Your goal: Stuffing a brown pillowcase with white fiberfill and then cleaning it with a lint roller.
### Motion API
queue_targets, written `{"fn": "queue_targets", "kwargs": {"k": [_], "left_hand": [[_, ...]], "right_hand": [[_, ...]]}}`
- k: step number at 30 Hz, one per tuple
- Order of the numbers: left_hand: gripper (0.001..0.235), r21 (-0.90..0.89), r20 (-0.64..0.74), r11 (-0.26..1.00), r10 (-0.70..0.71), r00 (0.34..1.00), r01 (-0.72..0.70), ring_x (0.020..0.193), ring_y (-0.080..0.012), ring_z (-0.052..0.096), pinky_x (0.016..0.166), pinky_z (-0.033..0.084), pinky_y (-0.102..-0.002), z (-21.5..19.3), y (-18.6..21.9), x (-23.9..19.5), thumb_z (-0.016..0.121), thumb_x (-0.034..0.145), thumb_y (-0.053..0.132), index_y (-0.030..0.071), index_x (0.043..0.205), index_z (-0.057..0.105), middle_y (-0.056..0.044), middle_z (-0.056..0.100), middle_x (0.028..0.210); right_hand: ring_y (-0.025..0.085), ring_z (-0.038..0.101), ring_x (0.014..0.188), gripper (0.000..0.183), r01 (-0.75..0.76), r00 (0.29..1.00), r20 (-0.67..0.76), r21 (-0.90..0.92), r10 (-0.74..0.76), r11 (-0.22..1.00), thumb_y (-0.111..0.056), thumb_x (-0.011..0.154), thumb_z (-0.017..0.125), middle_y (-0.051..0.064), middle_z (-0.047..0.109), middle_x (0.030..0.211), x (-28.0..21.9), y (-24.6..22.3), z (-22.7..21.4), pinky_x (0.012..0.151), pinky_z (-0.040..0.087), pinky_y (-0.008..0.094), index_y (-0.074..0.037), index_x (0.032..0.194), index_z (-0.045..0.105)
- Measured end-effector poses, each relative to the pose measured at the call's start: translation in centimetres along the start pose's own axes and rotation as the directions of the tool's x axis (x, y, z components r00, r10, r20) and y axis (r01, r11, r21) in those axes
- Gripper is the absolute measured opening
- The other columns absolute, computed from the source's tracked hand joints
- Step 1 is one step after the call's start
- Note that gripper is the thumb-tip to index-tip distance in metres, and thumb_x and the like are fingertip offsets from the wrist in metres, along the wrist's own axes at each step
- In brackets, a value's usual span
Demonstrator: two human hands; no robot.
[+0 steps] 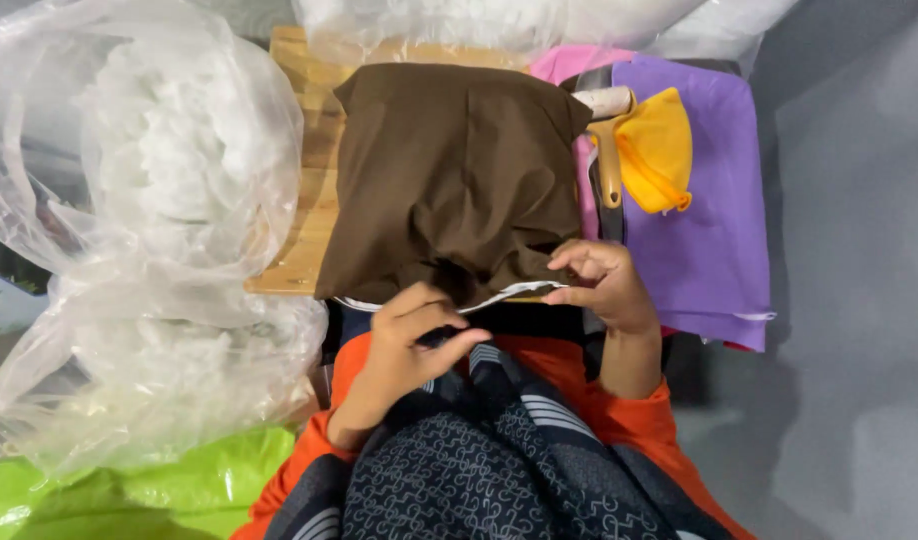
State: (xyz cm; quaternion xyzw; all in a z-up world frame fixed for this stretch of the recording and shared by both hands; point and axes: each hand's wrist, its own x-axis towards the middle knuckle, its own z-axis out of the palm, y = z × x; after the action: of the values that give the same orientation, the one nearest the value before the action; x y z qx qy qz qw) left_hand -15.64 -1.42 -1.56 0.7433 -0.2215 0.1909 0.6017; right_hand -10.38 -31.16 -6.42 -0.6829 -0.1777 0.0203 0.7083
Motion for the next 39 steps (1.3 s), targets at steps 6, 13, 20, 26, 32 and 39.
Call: {"fn": "queue_targets", "kwargs": {"k": [6,13,20,26,32,39], "left_hand": [[0.019,-0.025,-0.058,0.996,-0.087,0.995,0.086,0.061,-0.0163,0.069,0.059,0.057,-0.024,4.7,1.9,1.5,0.093,0.075,0.011,0.009,0.081,0.075,-0.001,0.068,0.071],[0.03,0.187,0.115,0.933,-0.333,0.936,0.309,0.056,-0.0285,0.066,0.053,0.054,-0.036,3.6,-2.0,-0.4,0.09,0.073,0.007,0.005,0.073,0.06,-0.01,0.061,0.062],[0.016,0.224,0.249,0.871,-0.486,0.838,0.438,0.072,-0.0384,0.074,0.06,0.06,-0.045,5.8,-3.4,-2.3,0.082,0.081,0.01,-0.001,0.087,0.073,-0.019,0.072,0.071],[0.007,0.081,0.264,0.835,-0.544,0.796,0.544,0.07,-0.0248,0.075,0.065,0.06,-0.036,5.2,-2.0,-1.3,0.079,0.08,0.006,0.006,0.086,0.075,-0.009,0.076,0.07],[0.011,-0.02,0.225,0.866,-0.483,0.847,0.499,0.072,-0.0224,0.075,0.069,0.06,-0.034,4.8,0.6,0.3,0.084,0.082,0.014,0.007,0.087,0.078,-0.009,0.076,0.07],[0.029,-0.107,0.141,0.904,-0.397,0.907,0.413,0.073,-0.0233,0.075,0.072,0.061,-0.036,5.1,0.0,-0.5,0.094,0.071,0.018,0.001,0.087,0.077,-0.011,0.076,0.075]], "right_hand": [[0.023,0.075,0.073,0.013,0.128,0.989,0.095,-0.138,-0.115,0.982,0.013,0.08,0.079,0.021,0.074,0.086,1.2,-7.9,5.4,0.059,0.064,0.034,0.009,0.091,0.077],[0.028,0.072,0.087,0.034,-0.053,0.992,0.088,-0.375,0.093,0.925,0.009,0.081,0.081,0.018,0.066,0.105,0.3,-7.5,5.2,0.071,0.067,0.038,0.004,0.113,0.072],[0.033,0.072,0.079,0.035,-0.023,0.916,0.3,-0.627,0.268,0.779,0.003,0.082,0.08,0.025,0.064,0.113,0.0,-5.1,5.6,0.06,0.064,0.041,0.0,0.116,0.073],[0.025,0.07,0.078,0.018,0.139,0.956,0.292,-0.512,0.019,0.848,0.004,0.088,0.075,0.011,0.072,0.092,-0.2,-3.3,4.4,0.063,0.06,0.036,-0.007,0.102,0.078],[0.021,0.071,0.078,0.015,0.277,0.95,0.259,-0.438,-0.174,0.855,0.003,0.086,0.079,0.006,0.074,0.093,0.1,-5.7,4.6,0.064,0.061,0.032,-0.008,0.096,0.078],[0.024,0.073,0.077,0.014,0.397,0.917,0.25,-0.508,-0.31,0.764,0.008,0.085,0.077,0.008,0.075,0.092,-0.1,-7.3,5.7,0.067,0.061,0.033,-0.005,0.092,0.079]]}}
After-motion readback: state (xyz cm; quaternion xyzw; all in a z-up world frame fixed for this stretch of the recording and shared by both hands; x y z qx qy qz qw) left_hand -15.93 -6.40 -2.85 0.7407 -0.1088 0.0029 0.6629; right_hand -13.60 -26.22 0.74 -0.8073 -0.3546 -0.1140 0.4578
